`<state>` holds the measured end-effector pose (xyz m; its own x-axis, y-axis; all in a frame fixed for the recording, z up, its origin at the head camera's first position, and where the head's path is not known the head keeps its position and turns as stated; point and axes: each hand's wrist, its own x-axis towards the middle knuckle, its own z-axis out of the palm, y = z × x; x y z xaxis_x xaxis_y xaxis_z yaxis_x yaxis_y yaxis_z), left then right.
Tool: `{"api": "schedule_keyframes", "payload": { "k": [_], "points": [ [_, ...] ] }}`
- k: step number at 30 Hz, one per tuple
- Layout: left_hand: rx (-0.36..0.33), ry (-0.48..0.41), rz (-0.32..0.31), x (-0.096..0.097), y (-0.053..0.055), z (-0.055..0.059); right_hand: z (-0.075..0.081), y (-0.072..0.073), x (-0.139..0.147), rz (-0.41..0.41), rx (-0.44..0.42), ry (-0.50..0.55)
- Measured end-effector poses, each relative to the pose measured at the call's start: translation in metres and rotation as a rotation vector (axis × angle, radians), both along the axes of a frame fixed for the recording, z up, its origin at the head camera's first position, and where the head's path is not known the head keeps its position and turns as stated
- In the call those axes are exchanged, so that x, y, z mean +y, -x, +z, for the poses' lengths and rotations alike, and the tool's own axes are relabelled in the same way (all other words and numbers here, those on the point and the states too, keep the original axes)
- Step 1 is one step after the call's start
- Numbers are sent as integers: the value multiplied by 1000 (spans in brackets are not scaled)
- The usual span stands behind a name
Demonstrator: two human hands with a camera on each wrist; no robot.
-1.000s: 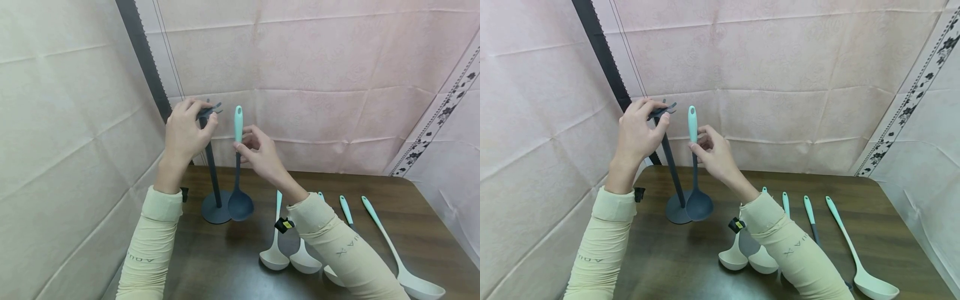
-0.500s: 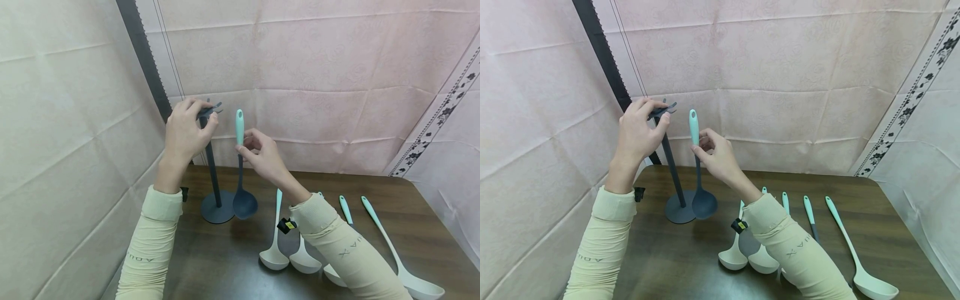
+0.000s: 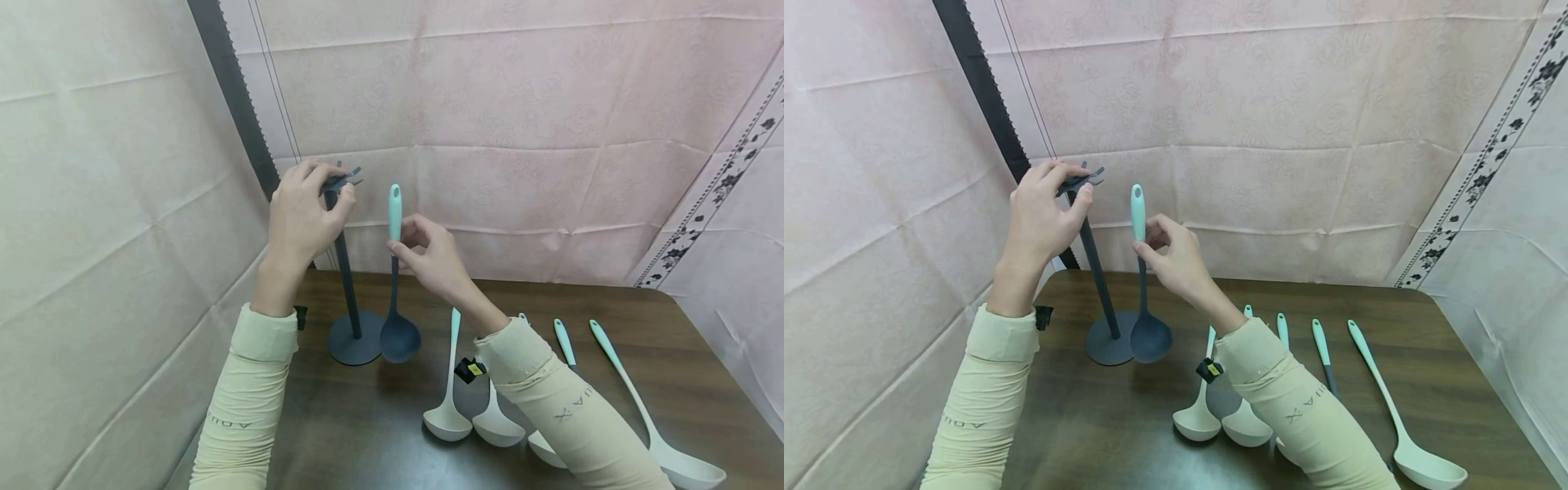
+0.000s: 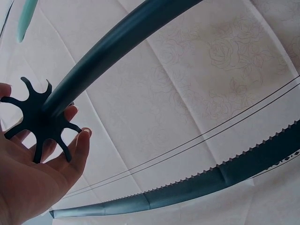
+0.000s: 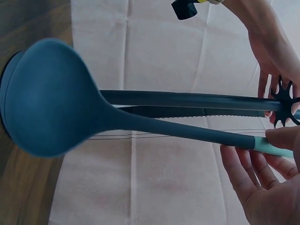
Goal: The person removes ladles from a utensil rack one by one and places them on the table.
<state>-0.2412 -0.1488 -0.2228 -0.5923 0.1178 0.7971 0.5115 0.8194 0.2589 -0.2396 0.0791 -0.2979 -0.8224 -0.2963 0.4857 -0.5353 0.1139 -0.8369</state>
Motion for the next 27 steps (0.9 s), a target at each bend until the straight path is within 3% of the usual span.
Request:
{"api": "schedule_keyframes", "payload": {
  "k": [27],
  "points": [
    [-4,-12,-11,0,-1,0,-19,4,8,-22,-63,50]
  ]
}}
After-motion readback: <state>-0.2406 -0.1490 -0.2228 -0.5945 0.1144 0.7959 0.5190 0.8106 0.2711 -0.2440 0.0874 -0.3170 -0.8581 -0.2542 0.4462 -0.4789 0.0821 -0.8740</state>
